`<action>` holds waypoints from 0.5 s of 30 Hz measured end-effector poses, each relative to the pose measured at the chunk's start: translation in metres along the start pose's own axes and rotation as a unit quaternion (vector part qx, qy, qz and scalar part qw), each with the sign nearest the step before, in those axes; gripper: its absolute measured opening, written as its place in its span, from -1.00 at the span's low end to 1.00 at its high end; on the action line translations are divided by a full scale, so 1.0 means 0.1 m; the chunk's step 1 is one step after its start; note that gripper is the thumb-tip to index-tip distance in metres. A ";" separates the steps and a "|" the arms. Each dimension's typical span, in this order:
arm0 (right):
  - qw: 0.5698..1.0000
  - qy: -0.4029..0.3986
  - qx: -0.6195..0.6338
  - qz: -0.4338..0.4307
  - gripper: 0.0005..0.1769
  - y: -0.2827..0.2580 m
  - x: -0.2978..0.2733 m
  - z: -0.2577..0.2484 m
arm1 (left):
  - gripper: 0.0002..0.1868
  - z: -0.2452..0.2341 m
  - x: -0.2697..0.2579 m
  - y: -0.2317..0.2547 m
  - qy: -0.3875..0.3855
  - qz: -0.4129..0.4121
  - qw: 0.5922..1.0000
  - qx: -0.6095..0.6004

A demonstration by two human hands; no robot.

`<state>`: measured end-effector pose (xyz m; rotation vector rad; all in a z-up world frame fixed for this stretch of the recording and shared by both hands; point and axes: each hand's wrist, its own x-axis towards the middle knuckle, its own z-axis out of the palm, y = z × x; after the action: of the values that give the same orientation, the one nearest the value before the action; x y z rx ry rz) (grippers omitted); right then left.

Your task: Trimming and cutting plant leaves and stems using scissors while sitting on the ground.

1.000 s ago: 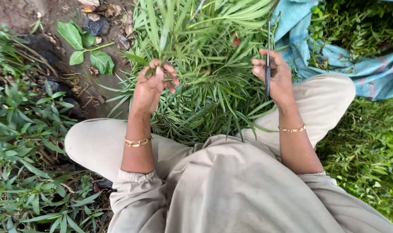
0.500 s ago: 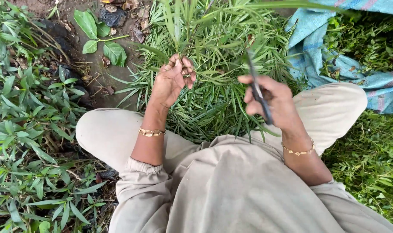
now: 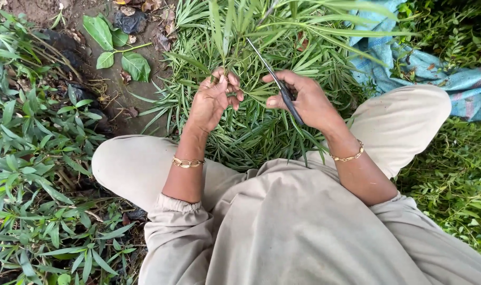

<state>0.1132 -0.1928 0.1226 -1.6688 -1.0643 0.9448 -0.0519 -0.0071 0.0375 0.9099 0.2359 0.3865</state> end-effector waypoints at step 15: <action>0.998 -0.052 -0.012 0.024 -0.46 0.01 -0.17 0.21 | -0.76 -0.56 -0.24 0.26 0.202 0.054 0.977 0.049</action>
<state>0.0889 -0.2027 0.1180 -1.6868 -1.1113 1.0634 -0.0993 0.0375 0.0259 0.9367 0.5848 0.6658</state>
